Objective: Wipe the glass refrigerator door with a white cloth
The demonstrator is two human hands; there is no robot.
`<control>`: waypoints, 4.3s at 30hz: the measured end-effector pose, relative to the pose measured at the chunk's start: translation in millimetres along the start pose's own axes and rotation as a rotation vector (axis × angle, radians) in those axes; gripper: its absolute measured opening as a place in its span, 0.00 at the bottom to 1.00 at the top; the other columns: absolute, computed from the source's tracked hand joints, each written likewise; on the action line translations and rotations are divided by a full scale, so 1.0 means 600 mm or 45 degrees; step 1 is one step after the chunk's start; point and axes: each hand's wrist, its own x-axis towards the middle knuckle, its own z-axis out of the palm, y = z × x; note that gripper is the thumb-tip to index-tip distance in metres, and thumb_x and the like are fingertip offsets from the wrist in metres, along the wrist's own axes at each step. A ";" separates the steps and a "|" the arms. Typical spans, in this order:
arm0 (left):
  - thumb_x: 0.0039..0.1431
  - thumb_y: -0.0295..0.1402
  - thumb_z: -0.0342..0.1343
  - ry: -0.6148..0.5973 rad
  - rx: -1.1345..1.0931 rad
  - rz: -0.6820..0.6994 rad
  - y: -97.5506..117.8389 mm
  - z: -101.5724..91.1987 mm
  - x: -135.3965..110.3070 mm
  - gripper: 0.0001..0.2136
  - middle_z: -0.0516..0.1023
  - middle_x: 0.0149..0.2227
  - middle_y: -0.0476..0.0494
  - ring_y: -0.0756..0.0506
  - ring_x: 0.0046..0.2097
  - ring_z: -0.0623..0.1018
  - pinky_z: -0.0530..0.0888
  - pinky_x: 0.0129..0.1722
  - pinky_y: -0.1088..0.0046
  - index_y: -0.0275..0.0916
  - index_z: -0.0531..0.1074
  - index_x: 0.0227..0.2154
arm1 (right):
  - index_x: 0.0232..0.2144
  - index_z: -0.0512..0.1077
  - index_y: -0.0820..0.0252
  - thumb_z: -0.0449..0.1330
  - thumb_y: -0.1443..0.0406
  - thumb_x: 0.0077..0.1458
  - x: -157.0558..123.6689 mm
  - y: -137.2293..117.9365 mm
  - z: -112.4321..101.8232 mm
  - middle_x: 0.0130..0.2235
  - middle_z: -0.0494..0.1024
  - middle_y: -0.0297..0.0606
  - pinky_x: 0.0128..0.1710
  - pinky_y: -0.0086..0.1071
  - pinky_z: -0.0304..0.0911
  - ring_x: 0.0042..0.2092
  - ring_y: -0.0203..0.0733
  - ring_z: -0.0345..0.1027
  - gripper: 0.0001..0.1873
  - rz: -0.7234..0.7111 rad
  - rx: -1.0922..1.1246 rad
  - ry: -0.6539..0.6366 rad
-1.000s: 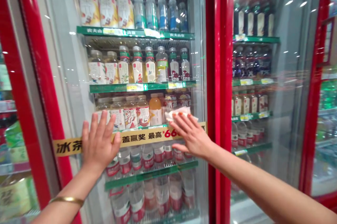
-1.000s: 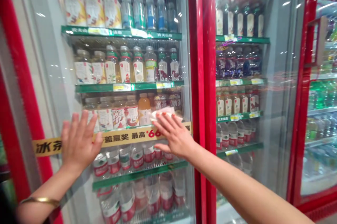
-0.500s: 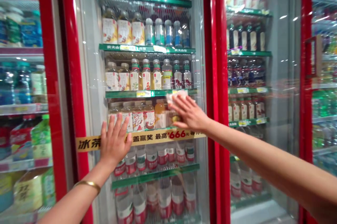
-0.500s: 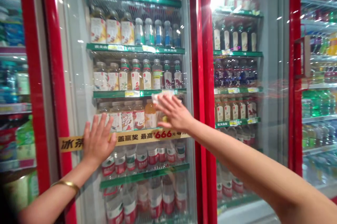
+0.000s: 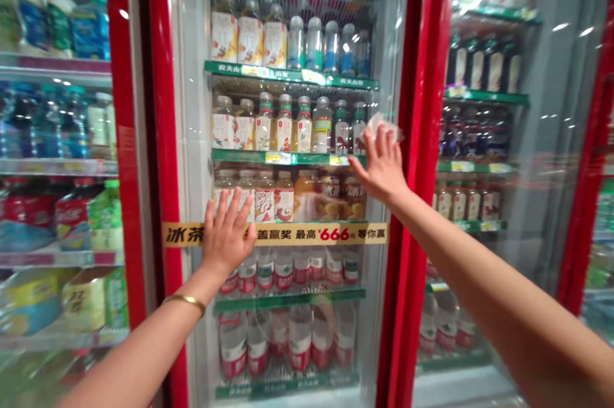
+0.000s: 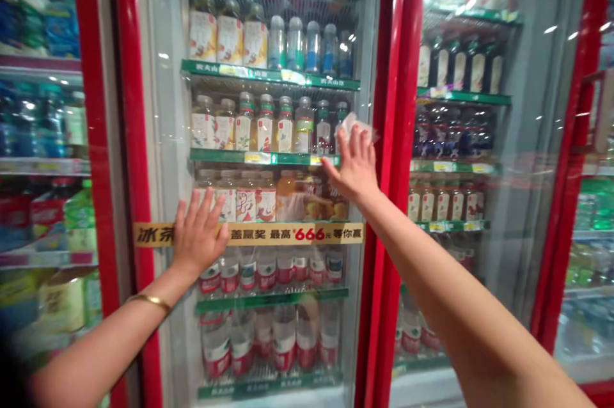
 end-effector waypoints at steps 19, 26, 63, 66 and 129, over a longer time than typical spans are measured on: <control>0.74 0.40 0.51 -0.043 0.063 -0.186 0.017 0.006 -0.011 0.42 0.39 0.84 0.35 0.36 0.84 0.42 0.47 0.84 0.43 0.37 0.35 0.82 | 0.82 0.43 0.41 0.47 0.33 0.71 -0.057 -0.181 0.059 0.84 0.42 0.33 0.82 0.68 0.40 0.84 0.61 0.38 0.48 -0.643 0.253 -0.186; 0.77 0.48 0.48 0.133 0.034 -0.310 0.018 0.013 -0.021 0.43 0.35 0.84 0.28 0.33 0.85 0.38 0.43 0.83 0.39 0.35 0.33 0.82 | 0.81 0.49 0.53 0.48 0.41 0.76 0.065 -0.207 0.044 0.84 0.41 0.44 0.80 0.77 0.32 0.84 0.65 0.31 0.43 -0.357 0.232 0.096; 0.77 0.46 0.49 0.161 -0.017 -0.092 0.010 0.004 -0.032 0.34 0.52 0.83 0.43 0.39 0.84 0.46 0.40 0.83 0.47 0.52 0.50 0.81 | 0.82 0.44 0.40 0.52 0.38 0.72 -0.193 -0.130 0.065 0.84 0.45 0.29 0.81 0.54 0.53 0.83 0.53 0.44 0.46 -0.783 0.172 -0.224; 0.77 0.46 0.49 0.124 -0.032 -0.131 0.008 0.004 -0.030 0.34 0.54 0.82 0.43 0.39 0.84 0.47 0.40 0.83 0.46 0.52 0.50 0.81 | 0.83 0.40 0.46 0.50 0.41 0.74 -0.145 -0.053 0.049 0.85 0.33 0.39 0.81 0.67 0.45 0.84 0.62 0.32 0.46 -0.246 0.049 -0.056; 0.61 0.77 0.45 -0.457 -0.036 0.597 0.007 -0.053 -0.081 0.56 0.58 0.81 0.48 0.43 0.84 0.46 0.44 0.84 0.67 0.47 0.45 0.82 | 0.82 0.49 0.51 0.56 0.55 0.73 -0.289 -0.030 0.095 0.82 0.50 0.43 0.81 0.69 0.43 0.82 0.63 0.47 0.41 -0.122 0.066 0.355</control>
